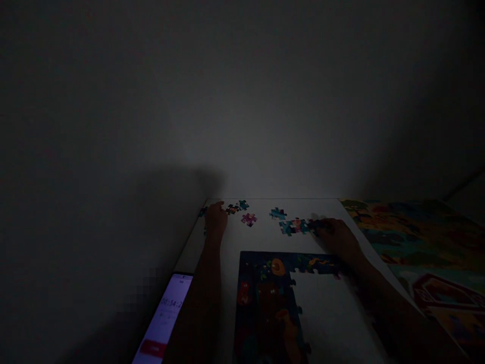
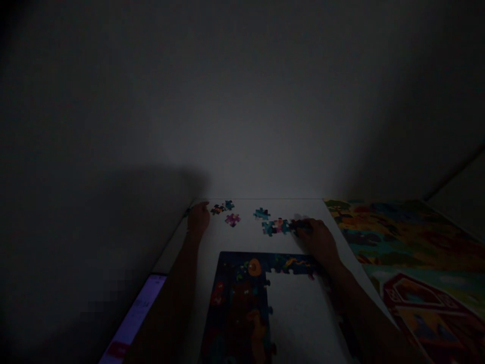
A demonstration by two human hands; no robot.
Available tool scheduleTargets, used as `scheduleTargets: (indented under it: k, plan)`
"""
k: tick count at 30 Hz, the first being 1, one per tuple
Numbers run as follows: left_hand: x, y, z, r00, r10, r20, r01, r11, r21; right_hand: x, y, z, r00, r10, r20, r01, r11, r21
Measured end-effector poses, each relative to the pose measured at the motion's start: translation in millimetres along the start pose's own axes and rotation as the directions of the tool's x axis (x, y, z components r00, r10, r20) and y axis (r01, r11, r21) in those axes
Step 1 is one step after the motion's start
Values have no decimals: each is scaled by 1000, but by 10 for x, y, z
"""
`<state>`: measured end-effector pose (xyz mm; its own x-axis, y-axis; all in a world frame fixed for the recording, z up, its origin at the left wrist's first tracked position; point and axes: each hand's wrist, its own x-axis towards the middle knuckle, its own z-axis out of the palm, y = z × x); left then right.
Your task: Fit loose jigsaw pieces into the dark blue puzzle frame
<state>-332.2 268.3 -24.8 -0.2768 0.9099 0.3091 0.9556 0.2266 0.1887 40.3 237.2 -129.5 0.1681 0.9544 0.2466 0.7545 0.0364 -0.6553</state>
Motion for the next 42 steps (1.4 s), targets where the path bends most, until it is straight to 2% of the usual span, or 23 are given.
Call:
scheduleTargets:
  k: [3, 8, 18, 24, 32, 37, 42]
  plan:
    - [-36, -13, 57, 1000, 2, 29, -3, 1000, 20, -7, 5, 1, 1000, -7, -8, 7, 1000, 11]
    - [-132, 89, 129, 999, -7, 49, 4, 997, 72, -2, -6, -6, 1000, -6, -8, 7, 1000, 15]
    - [-75, 131, 11, 987, 35, 154, -47, 996, 76, -3, -1, 3, 1000, -10, -10, 11, 1000, 17]
    - [-72, 91, 3, 960, 124, 250, -143, 988, 57, -5, -49, -35, 1000, 18, 6, -18, 1000, -10]
    - [-51, 130, -33, 945, 52, 322, -86, 992, 94, -25, -102, -56, 1000, 13, 11, -13, 1000, -16]
    - [-2, 108, -1, 929, 37, 368, -63, 996, 59, -42, -171, -110, 1000, 11, 11, -11, 1000, -30]
    - [21, 117, -8, 904, 120, 410, -98, 992, -74, -50, -207, -106, 999, 32, 1, -32, 998, -53]
